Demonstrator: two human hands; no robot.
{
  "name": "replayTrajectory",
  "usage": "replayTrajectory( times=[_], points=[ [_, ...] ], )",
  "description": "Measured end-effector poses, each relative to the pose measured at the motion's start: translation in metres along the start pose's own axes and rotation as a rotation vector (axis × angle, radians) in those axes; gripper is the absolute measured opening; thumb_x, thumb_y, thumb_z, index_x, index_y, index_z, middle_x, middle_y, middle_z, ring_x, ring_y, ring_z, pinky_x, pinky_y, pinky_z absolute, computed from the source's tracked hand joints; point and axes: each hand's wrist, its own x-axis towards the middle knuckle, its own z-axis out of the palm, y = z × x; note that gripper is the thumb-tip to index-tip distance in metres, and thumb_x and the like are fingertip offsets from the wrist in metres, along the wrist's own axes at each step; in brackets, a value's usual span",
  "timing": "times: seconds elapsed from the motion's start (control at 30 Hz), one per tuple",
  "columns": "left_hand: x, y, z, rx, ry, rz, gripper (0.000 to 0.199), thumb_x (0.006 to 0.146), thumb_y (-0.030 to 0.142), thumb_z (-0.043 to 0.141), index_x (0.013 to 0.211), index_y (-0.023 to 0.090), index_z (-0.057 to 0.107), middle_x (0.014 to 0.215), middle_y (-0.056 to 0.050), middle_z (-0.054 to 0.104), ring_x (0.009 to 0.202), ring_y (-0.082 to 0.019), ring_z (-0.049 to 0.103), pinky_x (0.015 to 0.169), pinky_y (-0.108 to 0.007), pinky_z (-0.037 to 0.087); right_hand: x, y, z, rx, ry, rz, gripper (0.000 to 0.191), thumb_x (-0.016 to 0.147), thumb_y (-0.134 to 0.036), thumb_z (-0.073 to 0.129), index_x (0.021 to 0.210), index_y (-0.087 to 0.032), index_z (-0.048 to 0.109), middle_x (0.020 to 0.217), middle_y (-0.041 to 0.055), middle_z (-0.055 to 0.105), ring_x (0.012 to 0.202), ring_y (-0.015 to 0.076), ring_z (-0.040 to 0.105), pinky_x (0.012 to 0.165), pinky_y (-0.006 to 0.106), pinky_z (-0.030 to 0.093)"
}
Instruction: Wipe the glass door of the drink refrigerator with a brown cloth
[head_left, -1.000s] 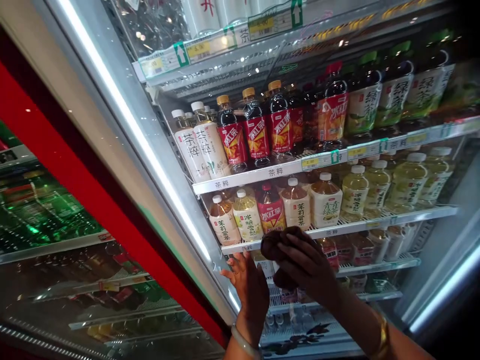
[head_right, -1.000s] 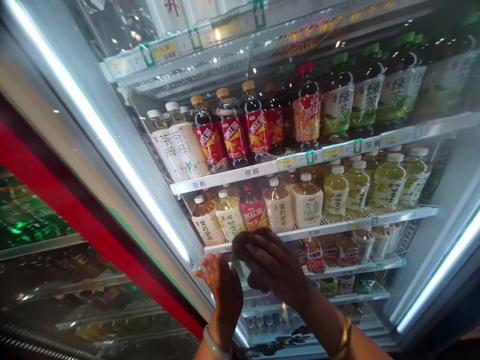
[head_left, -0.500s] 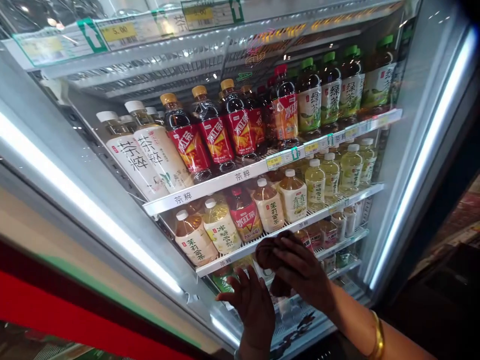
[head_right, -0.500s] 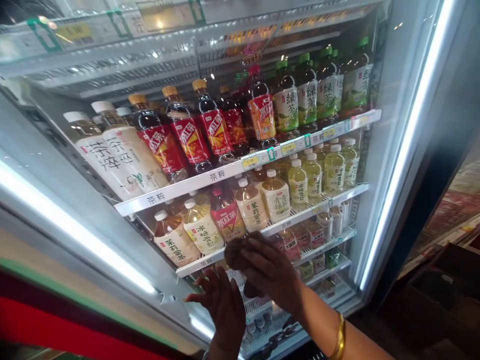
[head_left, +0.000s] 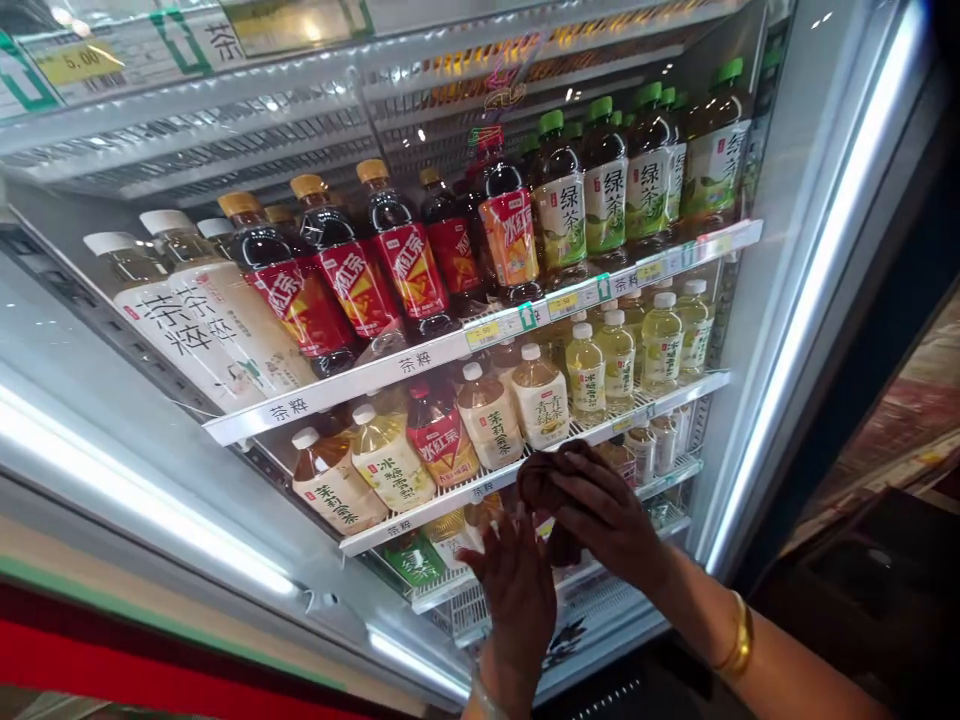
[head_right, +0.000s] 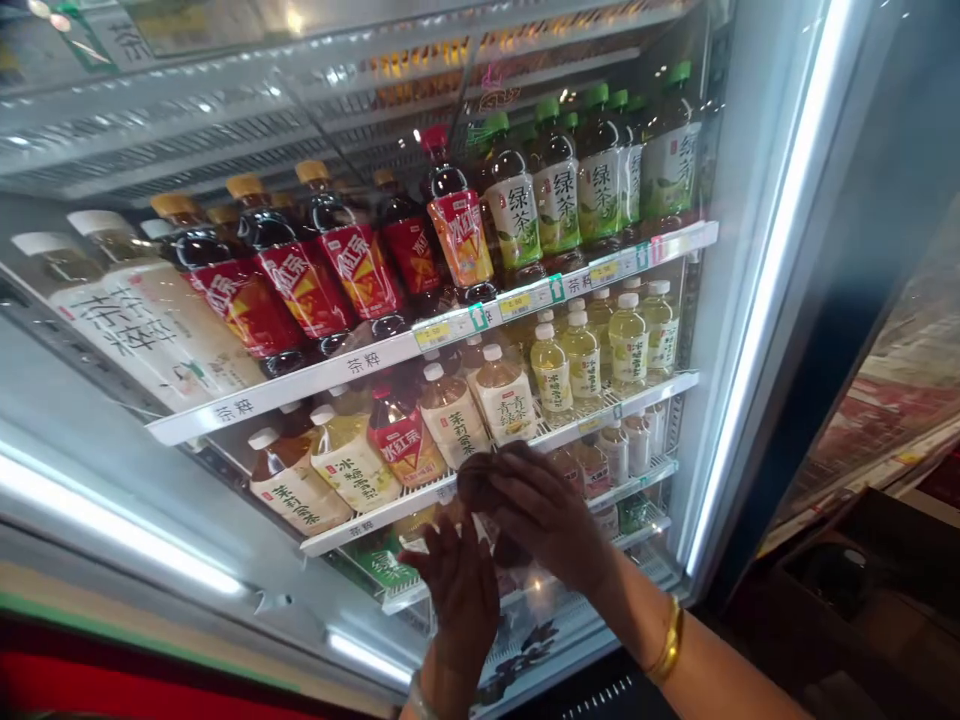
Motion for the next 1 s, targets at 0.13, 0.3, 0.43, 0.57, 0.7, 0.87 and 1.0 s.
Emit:
replayTrajectory(
  times=[0.13, 0.3, 0.43, 0.57, 0.7, 0.87, 1.0],
  points=[
    [0.008, 0.038, 0.032, 0.040, 0.017, -0.024, 0.076, 0.099, 0.006, 0.052, 0.167, 0.019, 0.022, 0.177, -0.006, 0.012, 0.166, -0.023, 0.003, 0.133, -0.048, -0.013, -0.024, 0.033, -0.027, -0.086, 0.035, 0.104, 0.014, 0.098, -0.016, 0.064, 0.106, -0.022, 0.074, 0.117, 0.0082, 0.075, 0.149, 0.0250, 0.050, 0.120, 0.051, 0.053],
    [0.018, 0.069, 0.058, 0.139, 0.076, -0.126, 0.082, 0.096, 0.000, 0.050, 0.169, 0.023, 0.017, 0.178, -0.010, 0.003, 0.166, -0.030, -0.004, 0.133, -0.061, -0.007, -0.034, 0.049, -0.041, 0.022, 0.007, 0.013, 0.017, 0.102, -0.018, 0.059, 0.104, -0.024, 0.075, 0.107, 0.0034, 0.078, 0.143, 0.0192, 0.057, 0.120, 0.043, 0.054],
    [0.027, 0.093, 0.069, 0.195, 0.036, -0.211, 0.086, 0.098, 0.002, 0.049, 0.170, 0.021, 0.006, 0.177, -0.016, -0.007, 0.164, -0.035, -0.011, 0.128, -0.074, -0.002, -0.024, 0.086, -0.063, 0.094, -0.006, -0.034, 0.016, 0.100, -0.017, 0.063, 0.109, -0.023, 0.074, 0.117, 0.0049, 0.078, 0.143, 0.0202, 0.057, 0.120, 0.046, 0.054],
    [0.031, 0.122, 0.089, 0.270, -0.020, -0.037, 0.085, 0.098, 0.005, 0.051, 0.169, 0.016, 0.006, 0.176, -0.022, 0.005, 0.164, -0.039, -0.004, 0.127, -0.075, 0.010, -0.047, 0.112, -0.077, 0.074, 0.029, 0.031, 0.021, 0.096, -0.012, 0.065, 0.110, -0.024, 0.074, 0.123, 0.0060, 0.076, 0.147, 0.0239, 0.054, 0.120, 0.051, 0.053],
    [0.040, 0.146, 0.106, 0.256, 0.014, -0.050, 0.080, 0.099, 0.009, 0.051, 0.169, 0.014, 0.011, 0.172, -0.025, 0.025, 0.164, -0.038, 0.015, 0.128, -0.072, 0.015, -0.063, 0.114, -0.078, 0.124, 0.083, 0.077, 0.013, 0.097, -0.015, 0.066, 0.107, -0.020, 0.072, 0.123, 0.0099, 0.074, 0.148, 0.0259, 0.052, 0.122, 0.051, 0.051],
    [0.070, 0.152, 0.102, 0.260, 0.034, -0.037, 0.084, 0.096, 0.005, 0.050, 0.169, 0.017, 0.010, 0.171, -0.018, 0.029, 0.165, -0.026, 0.010, 0.134, -0.058, 0.001, -0.037, 0.147, -0.100, 0.110, 0.088, 0.018, 0.023, 0.095, -0.012, 0.068, 0.114, -0.024, 0.071, 0.131, 0.0068, 0.070, 0.148, 0.0270, 0.052, 0.121, 0.051, 0.051],
    [0.087, 0.148, 0.098, 0.278, 0.012, 0.002, 0.086, 0.095, 0.008, 0.055, 0.169, 0.016, 0.012, 0.174, -0.012, 0.018, 0.166, -0.020, 0.001, 0.134, -0.048, -0.006, -0.043, 0.163, -0.112, 0.054, 0.164, 0.112, 0.033, 0.090, -0.008, 0.073, 0.119, -0.023, 0.070, 0.138, 0.0094, 0.066, 0.150, 0.0314, 0.048, 0.122, 0.057, 0.049]
  ],
)
